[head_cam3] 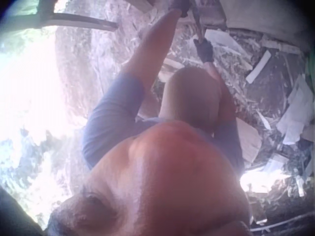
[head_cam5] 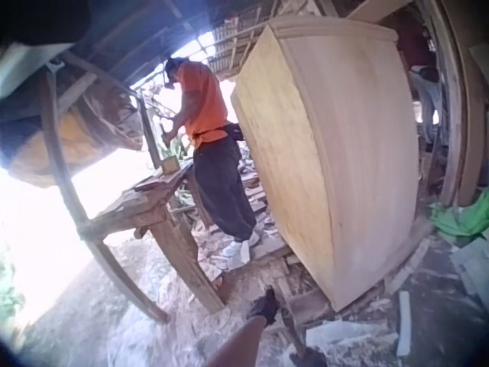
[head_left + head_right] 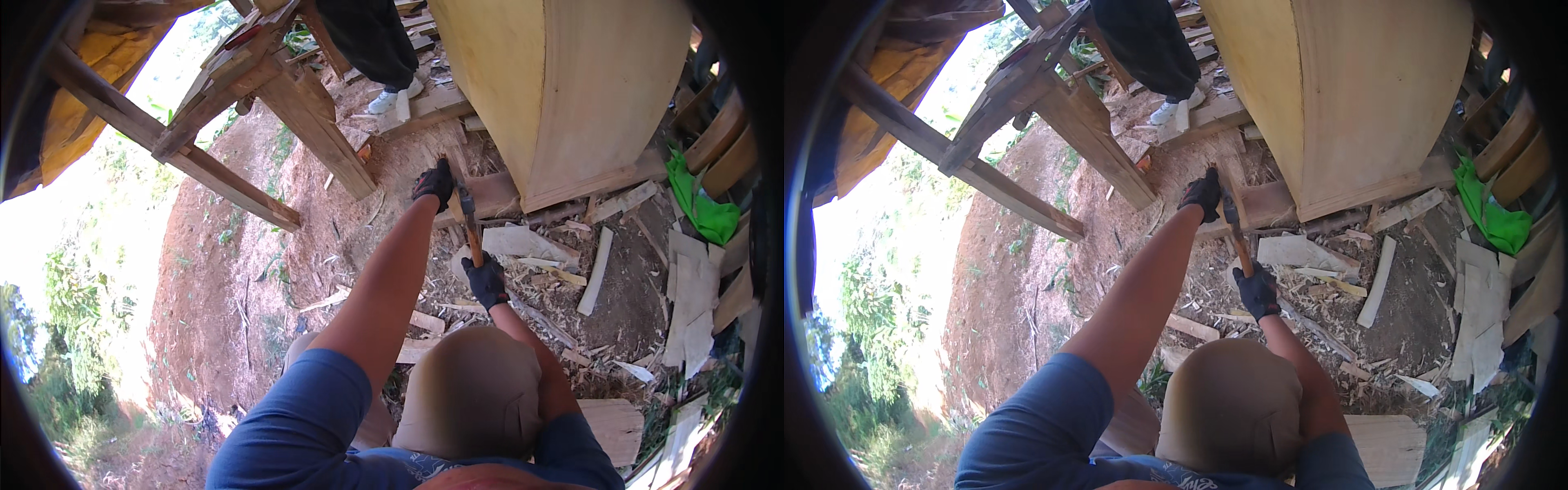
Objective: The person uses a small axe and a hammer to carve and shape a piece of wood, striking the back of the axe head with the hammer to drive it through the timber.
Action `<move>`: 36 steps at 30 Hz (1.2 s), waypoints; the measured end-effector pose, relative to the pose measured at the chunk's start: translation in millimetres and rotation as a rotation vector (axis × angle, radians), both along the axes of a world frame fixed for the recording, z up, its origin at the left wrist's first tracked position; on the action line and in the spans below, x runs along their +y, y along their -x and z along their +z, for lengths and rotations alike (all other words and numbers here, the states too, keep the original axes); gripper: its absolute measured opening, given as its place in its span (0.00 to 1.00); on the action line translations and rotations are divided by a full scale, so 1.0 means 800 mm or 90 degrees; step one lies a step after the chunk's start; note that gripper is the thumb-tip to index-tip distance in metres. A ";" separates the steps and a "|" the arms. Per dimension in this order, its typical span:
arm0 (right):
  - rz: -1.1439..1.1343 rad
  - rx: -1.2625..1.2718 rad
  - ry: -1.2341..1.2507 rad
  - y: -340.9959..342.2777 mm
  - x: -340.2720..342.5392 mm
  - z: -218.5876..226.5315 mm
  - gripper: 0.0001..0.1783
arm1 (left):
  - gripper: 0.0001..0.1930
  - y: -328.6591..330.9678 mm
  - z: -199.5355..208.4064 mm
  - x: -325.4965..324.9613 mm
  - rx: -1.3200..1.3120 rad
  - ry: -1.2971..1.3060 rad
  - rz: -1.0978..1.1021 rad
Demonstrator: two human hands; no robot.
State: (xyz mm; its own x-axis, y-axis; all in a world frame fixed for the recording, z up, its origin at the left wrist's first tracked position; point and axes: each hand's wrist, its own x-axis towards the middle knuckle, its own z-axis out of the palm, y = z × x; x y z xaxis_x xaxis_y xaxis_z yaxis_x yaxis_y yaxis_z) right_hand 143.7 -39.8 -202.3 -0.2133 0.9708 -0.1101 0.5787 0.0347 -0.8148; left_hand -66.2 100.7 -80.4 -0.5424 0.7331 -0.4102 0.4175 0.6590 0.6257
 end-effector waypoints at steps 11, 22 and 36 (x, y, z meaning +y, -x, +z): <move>0.075 0.121 0.391 -0.081 -0.012 0.289 0.18 | 0.40 -0.033 0.025 -0.015 0.094 0.033 -0.075; 0.009 0.181 0.031 -0.116 -0.071 0.295 0.16 | 0.43 0.023 0.005 0.007 -0.148 0.066 -0.074; 0.014 0.114 0.122 -0.015 -0.038 0.186 0.18 | 0.38 -0.052 -0.024 -0.243 -0.601 -0.284 -0.138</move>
State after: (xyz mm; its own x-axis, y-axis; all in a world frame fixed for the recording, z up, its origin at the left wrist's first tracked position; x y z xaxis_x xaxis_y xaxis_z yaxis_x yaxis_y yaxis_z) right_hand 155.5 -70.0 -53.3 -0.2663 0.9306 -0.2510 0.4258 -0.1200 -0.8968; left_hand -24.4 -93.3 -99.9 0.0147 0.9636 -0.2669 -0.2820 0.2601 0.9235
